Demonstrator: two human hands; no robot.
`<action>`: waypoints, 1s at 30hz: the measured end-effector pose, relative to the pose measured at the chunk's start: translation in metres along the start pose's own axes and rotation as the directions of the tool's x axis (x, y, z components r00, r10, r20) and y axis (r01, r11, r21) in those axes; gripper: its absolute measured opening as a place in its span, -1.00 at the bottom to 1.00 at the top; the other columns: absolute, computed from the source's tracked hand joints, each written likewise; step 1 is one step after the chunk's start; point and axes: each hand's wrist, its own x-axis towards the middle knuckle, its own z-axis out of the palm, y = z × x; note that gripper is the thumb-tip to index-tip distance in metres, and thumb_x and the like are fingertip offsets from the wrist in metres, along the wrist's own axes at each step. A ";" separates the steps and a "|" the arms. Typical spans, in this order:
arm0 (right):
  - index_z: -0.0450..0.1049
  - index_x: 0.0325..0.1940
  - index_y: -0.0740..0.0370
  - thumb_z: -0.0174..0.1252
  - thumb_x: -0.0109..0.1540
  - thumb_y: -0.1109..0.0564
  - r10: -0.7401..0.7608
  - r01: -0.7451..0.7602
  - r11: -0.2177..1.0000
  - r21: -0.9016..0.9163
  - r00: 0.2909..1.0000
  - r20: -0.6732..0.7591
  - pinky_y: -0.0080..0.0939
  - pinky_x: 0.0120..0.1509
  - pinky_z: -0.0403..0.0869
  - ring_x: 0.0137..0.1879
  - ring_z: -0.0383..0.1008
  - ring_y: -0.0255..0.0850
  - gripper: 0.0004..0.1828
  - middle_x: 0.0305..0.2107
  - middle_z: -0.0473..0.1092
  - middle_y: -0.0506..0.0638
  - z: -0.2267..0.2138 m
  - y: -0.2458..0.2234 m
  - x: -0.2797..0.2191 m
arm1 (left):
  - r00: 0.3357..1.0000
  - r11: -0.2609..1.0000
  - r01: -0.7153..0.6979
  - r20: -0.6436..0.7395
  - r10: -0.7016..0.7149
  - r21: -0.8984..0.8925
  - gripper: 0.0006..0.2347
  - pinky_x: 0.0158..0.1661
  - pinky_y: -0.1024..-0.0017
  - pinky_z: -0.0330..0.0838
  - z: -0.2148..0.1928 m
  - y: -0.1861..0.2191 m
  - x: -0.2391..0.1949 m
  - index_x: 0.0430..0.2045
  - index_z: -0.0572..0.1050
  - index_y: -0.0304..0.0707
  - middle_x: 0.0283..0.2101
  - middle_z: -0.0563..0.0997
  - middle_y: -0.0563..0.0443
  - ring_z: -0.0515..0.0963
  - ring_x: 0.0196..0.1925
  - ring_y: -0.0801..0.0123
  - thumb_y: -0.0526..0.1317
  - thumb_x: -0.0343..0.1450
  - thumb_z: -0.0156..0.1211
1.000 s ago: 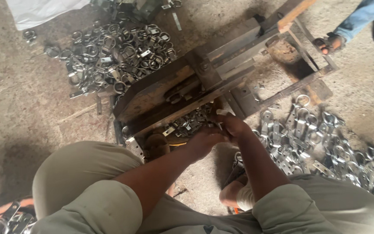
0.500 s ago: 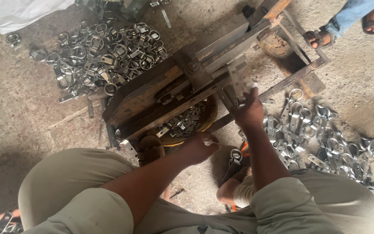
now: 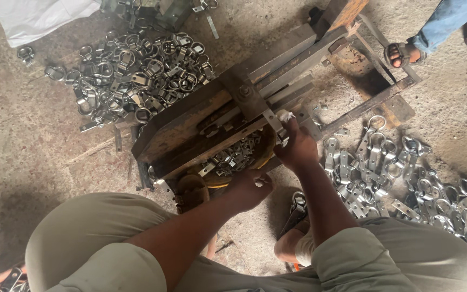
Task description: The person assembles metal hardware by fitting a ring into a bracket within a manual press and pulling the lever, then removes the piece and places it on a pile.
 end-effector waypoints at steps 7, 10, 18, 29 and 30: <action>0.36 0.22 0.14 0.45 -0.01 0.07 0.059 -0.059 0.998 0.008 0.998 0.021 0.09 -0.01 0.58 -0.10 0.58 0.16 -0.26 -0.15 0.46 0.25 0.000 -0.001 -0.003 | 0.997 0.996 -0.071 -0.015 0.072 0.051 -0.74 -0.12 0.36 0.56 0.005 -0.011 0.007 -0.27 0.64 -0.24 -0.21 0.72 -0.11 0.71 -0.17 0.25 -0.05 0.33 0.32; 0.37 0.19 0.14 0.47 -0.04 0.07 0.033 -0.032 0.999 0.001 0.999 -0.019 0.12 0.00 0.57 -0.10 0.57 0.19 -0.26 -0.18 0.46 0.26 0.001 0.000 -0.003 | 0.998 0.998 -0.054 -0.020 0.054 0.019 -0.74 -0.13 0.34 0.57 0.004 -0.007 0.004 -0.26 0.62 -0.22 -0.21 0.73 -0.09 0.73 -0.18 0.24 -0.05 0.34 0.28; 0.36 0.21 0.10 0.41 0.04 0.07 0.146 -0.145 0.989 -0.035 0.989 0.033 0.07 -0.04 0.60 -0.13 0.59 0.11 -0.33 -0.14 0.45 0.23 -0.005 -0.005 0.000 | 0.994 0.992 -0.071 -0.079 0.079 0.100 -0.75 -0.13 0.35 0.55 0.001 -0.014 0.008 -0.25 0.62 -0.22 -0.18 0.72 -0.06 0.69 -0.16 0.29 -0.05 0.37 0.27; 0.34 0.25 0.08 0.44 0.00 0.08 0.110 -0.107 0.992 0.065 0.993 -0.040 0.07 0.03 0.56 -0.06 0.54 0.10 -0.25 -0.15 0.45 0.20 0.009 0.015 0.003 | 0.998 0.999 -0.033 -0.060 0.035 0.034 -0.77 -0.20 0.36 0.58 0.001 -0.016 0.006 -0.26 0.62 -0.21 -0.20 0.73 -0.05 0.72 -0.23 0.30 -0.08 0.36 0.28; 0.32 0.28 0.09 0.45 0.00 0.09 0.116 -0.114 0.991 0.064 0.993 -0.028 0.07 0.03 0.55 -0.06 0.53 0.12 -0.21 -0.14 0.44 0.24 0.011 0.018 0.003 | 0.998 0.999 -0.029 -0.051 0.031 0.039 -0.77 -0.19 0.36 0.58 0.001 -0.016 0.006 -0.26 0.62 -0.21 -0.19 0.72 -0.05 0.72 -0.22 0.29 -0.07 0.36 0.28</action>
